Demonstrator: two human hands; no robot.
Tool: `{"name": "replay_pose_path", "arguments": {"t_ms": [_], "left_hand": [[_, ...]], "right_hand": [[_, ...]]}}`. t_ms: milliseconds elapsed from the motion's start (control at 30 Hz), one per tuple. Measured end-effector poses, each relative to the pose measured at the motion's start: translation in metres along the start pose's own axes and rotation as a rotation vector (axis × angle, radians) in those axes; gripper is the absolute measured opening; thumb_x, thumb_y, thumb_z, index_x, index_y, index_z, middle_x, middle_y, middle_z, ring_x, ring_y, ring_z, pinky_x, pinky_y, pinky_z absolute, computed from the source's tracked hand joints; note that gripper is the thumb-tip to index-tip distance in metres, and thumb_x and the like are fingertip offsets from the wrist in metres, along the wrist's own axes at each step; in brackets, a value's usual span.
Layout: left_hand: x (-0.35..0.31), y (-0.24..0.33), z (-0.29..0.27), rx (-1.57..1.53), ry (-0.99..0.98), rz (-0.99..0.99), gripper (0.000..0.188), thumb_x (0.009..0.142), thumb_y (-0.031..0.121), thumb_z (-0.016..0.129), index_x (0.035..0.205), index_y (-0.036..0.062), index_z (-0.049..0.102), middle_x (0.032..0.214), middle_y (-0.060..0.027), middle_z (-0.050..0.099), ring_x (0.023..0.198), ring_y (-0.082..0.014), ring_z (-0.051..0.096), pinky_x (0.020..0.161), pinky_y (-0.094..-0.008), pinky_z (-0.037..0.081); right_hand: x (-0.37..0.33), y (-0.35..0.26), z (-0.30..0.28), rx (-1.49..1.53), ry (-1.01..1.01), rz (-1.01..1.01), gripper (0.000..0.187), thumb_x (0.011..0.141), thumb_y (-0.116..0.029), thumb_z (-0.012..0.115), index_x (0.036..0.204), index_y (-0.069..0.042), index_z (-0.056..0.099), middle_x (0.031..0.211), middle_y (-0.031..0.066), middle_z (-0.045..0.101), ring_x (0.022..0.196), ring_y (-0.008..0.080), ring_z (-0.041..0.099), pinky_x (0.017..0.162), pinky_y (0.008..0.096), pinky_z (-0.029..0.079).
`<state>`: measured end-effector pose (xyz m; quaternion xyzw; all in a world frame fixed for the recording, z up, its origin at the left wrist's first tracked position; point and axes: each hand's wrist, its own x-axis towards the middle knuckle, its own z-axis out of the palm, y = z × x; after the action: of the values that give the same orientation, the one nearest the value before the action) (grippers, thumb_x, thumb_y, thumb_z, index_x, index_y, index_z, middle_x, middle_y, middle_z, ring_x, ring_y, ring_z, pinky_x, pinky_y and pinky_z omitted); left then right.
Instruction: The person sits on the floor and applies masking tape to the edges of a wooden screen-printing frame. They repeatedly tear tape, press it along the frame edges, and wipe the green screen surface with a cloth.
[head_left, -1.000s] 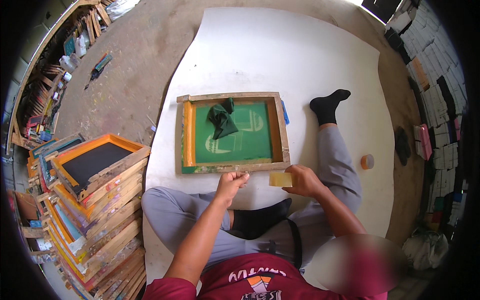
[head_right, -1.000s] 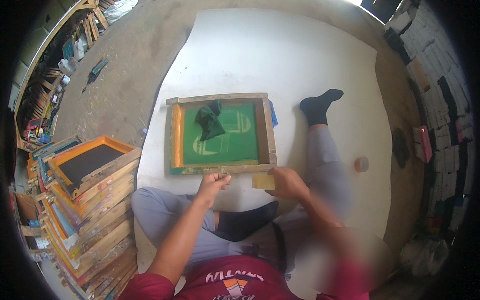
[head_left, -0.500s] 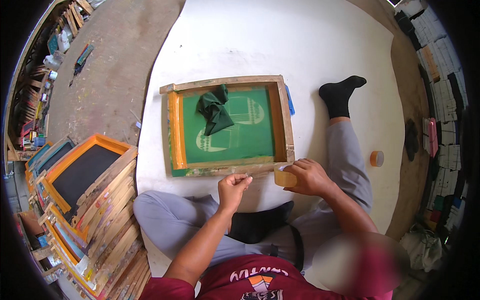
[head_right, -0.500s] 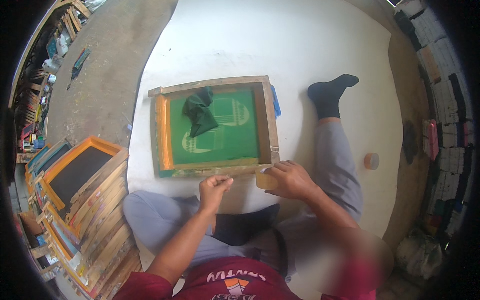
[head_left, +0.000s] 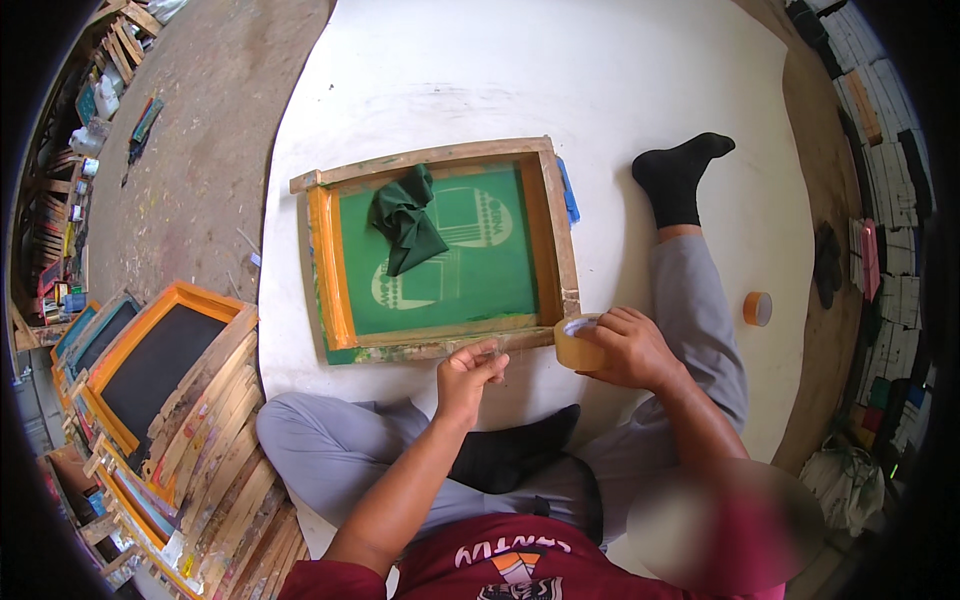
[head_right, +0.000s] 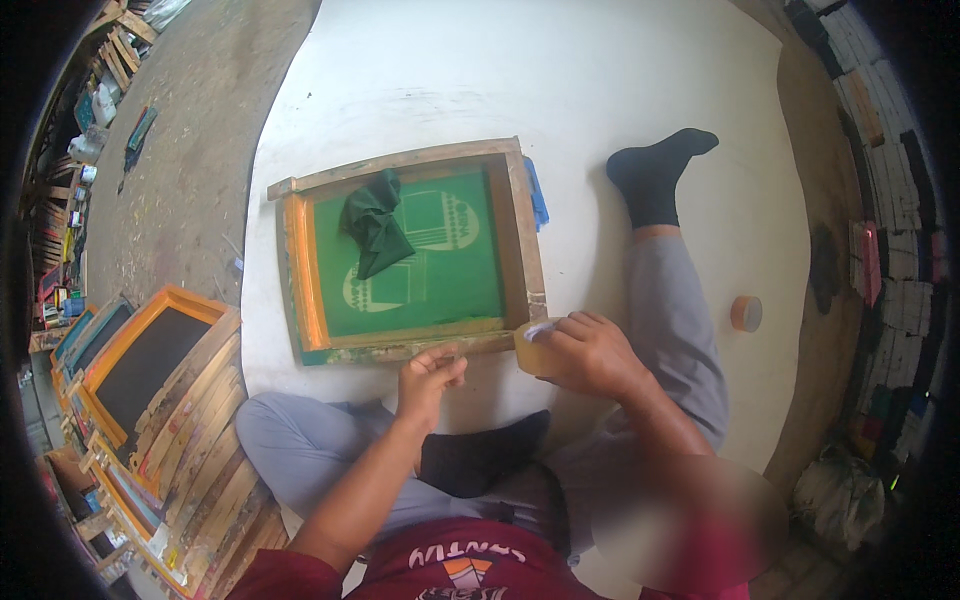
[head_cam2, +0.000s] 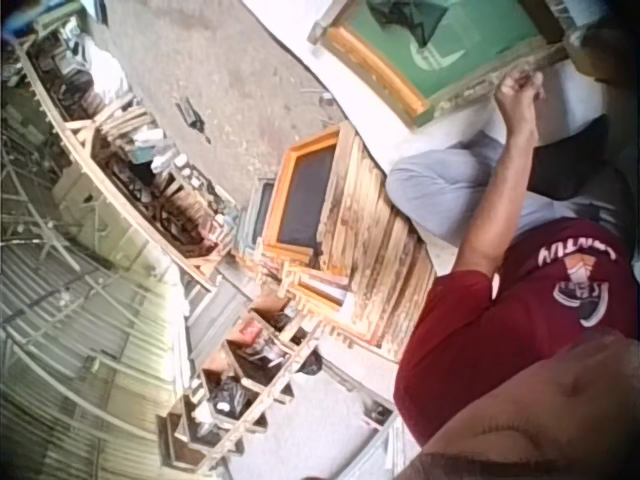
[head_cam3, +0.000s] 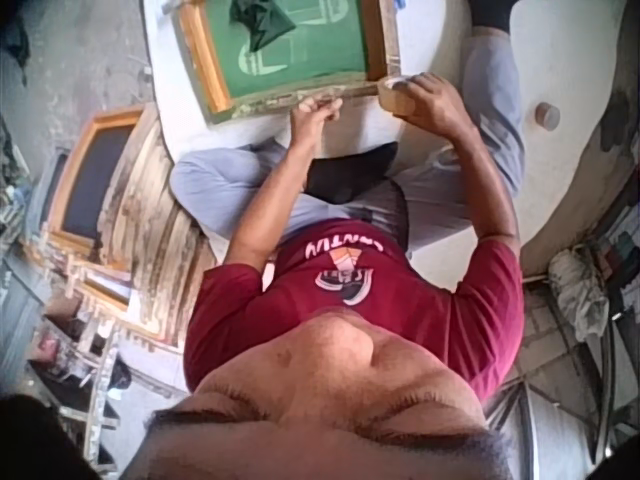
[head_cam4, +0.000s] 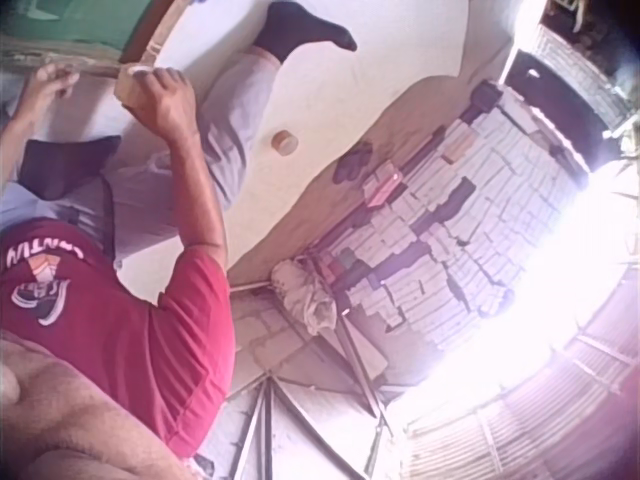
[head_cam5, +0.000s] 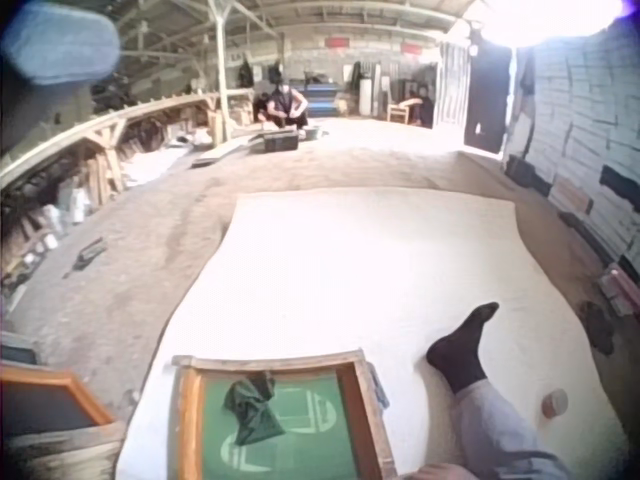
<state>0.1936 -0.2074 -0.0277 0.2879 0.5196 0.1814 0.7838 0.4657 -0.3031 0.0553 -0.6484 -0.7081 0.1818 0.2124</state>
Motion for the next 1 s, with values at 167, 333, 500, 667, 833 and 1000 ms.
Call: {"name": "replay_pose_path", "arguments": {"t_ms": [167,333,500,667,833,1000], "left_hand": [[0.009,0.004,0.005,-0.056,-0.057,-0.098,0.02,0.092,0.008,0.084,0.109,-0.0002,0.076,0.088,-0.0052,0.074,0.073,-0.0121,0.067,0.072,-0.0281,0.056],[0.018,0.009,0.01,0.052,-0.14,-0.081,0.012,0.095,0.011,0.083,0.097,0.0003,0.078,0.085,-0.0037,0.074,0.072,-0.0111,0.066,0.071,-0.0272,0.055],[0.02,0.012,0.027,0.104,-0.101,0.025,0.013,0.095,0.011,0.082,0.095,-0.0007,0.077,0.082,-0.0035,0.074,0.071,-0.01,0.065,0.069,-0.0264,0.054],[0.035,0.0,0.028,0.212,-0.076,0.144,0.015,0.094,0.012,0.083,0.093,-0.0012,0.076,0.081,-0.0032,0.073,0.069,-0.0083,0.063,0.064,-0.0253,0.052],[0.038,-0.005,0.035,0.26,0.025,0.183,0.016,0.094,0.013,0.083,0.092,-0.0013,0.076,0.078,-0.0021,0.072,0.065,-0.0069,0.061,0.059,-0.0242,0.049],[0.042,-0.014,0.035,0.435,0.109,0.254,0.016,0.093,0.014,0.082,0.09,-0.0017,0.077,0.075,-0.0058,0.075,0.063,-0.0106,0.065,0.061,-0.0275,0.051]], "right_hand": [[-0.004,0.005,-0.004,-0.029,0.018,0.019,0.051,0.067,-0.021,0.093,0.113,-0.013,0.072,0.094,0.0063,0.069,0.087,0.0311,0.07,0.081,0.0426,0.057],[-0.009,0.01,-0.012,-0.038,-0.033,0.081,0.054,0.067,-0.028,0.095,0.114,-0.014,0.073,0.094,0.005,0.069,0.092,0.031,0.069,0.089,0.044,0.055],[-0.013,0.014,-0.017,-0.005,-0.066,0.133,0.056,0.067,-0.033,0.096,0.115,-0.014,0.074,0.096,0.0054,0.071,0.096,0.0313,0.07,0.093,0.0441,0.054],[-0.018,0.025,-0.007,-0.05,-0.094,0.171,0.051,0.069,-0.035,0.094,0.112,-0.015,0.075,0.101,0.0071,0.075,0.099,0.0306,0.071,0.094,0.0446,0.054],[-0.027,0.043,0.0,-0.152,-0.16,0.243,0.05,0.069,-0.034,0.093,0.111,-0.015,0.074,0.101,0.0075,0.075,0.101,0.0305,0.072,0.093,0.0463,0.054],[-0.027,0.045,0.002,-0.103,-0.136,0.33,0.053,0.07,-0.038,0.094,0.112,-0.014,0.072,0.106,0.008,0.074,0.106,0.0299,0.071,0.096,0.0462,0.051]]}}
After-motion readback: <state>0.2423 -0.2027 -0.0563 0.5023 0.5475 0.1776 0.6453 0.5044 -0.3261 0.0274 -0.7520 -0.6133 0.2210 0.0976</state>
